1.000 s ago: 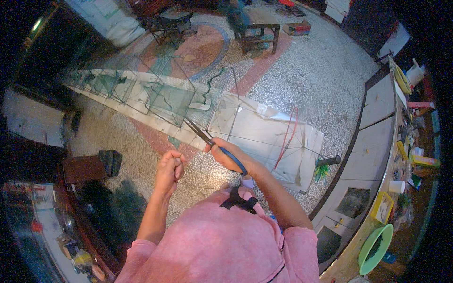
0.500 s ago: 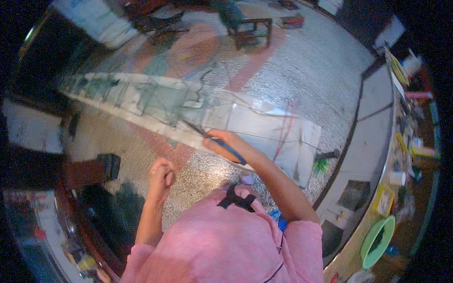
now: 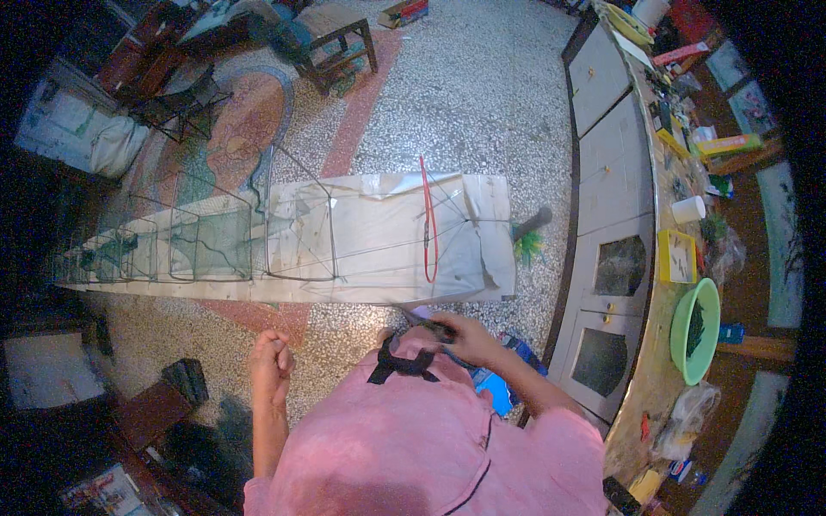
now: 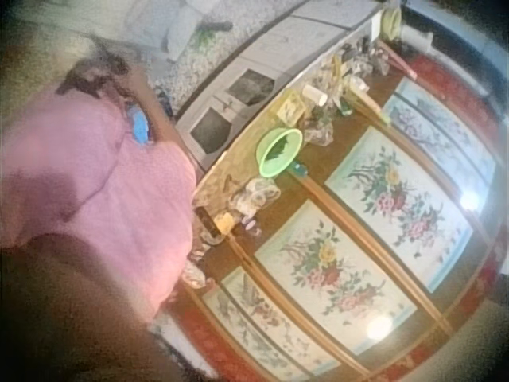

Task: The person connects components of several mesh fishing traps arranged in a line on a table, using their hands to thread and tie string and then cutting a segment of string with scissors.

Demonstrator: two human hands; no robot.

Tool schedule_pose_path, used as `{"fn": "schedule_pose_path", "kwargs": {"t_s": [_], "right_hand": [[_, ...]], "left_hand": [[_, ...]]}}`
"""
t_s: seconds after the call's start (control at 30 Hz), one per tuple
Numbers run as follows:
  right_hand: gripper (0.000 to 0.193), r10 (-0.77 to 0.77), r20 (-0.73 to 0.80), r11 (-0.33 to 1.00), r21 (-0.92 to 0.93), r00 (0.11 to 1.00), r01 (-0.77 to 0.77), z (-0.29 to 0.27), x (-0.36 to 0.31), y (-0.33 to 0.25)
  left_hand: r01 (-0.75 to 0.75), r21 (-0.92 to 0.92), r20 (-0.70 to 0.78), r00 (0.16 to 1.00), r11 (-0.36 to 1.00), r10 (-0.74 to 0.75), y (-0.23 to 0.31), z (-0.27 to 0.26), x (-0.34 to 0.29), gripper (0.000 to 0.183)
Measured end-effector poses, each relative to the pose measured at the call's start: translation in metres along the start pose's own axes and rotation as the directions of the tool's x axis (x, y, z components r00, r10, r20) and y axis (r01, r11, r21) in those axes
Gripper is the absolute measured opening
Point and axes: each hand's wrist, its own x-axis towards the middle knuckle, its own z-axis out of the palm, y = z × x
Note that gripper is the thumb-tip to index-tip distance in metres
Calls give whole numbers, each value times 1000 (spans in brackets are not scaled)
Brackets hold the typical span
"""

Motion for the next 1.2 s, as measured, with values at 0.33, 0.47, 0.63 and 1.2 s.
{"fn": "schedule_pose_path", "kwargs": {"t_s": [0.33, 0.47, 0.63, 1.2], "right_hand": [[65, 180, -503, 971, -49, 845, -236, -34, -8, 69], [62, 114, -544, 975, -97, 831, -198, -39, 45, 92], [55, 100, -563, 912, -277, 821, -301, -57, 97, 89], [22, 131, 179, 904, -425, 975, -43, -11, 77, 60]], "left_hand": [[28, 123, 76, 996, 992, -37, -4, 31, 21, 11], [-17, 99, 95, 995, 995, 8, -5, 39, 21, 12], [-27, 57, 46, 999, 998, 25, -7, 40, 11, 13], [-222, -68, -75, 973, 973, 217, -29, -5, -1, 14]]}}
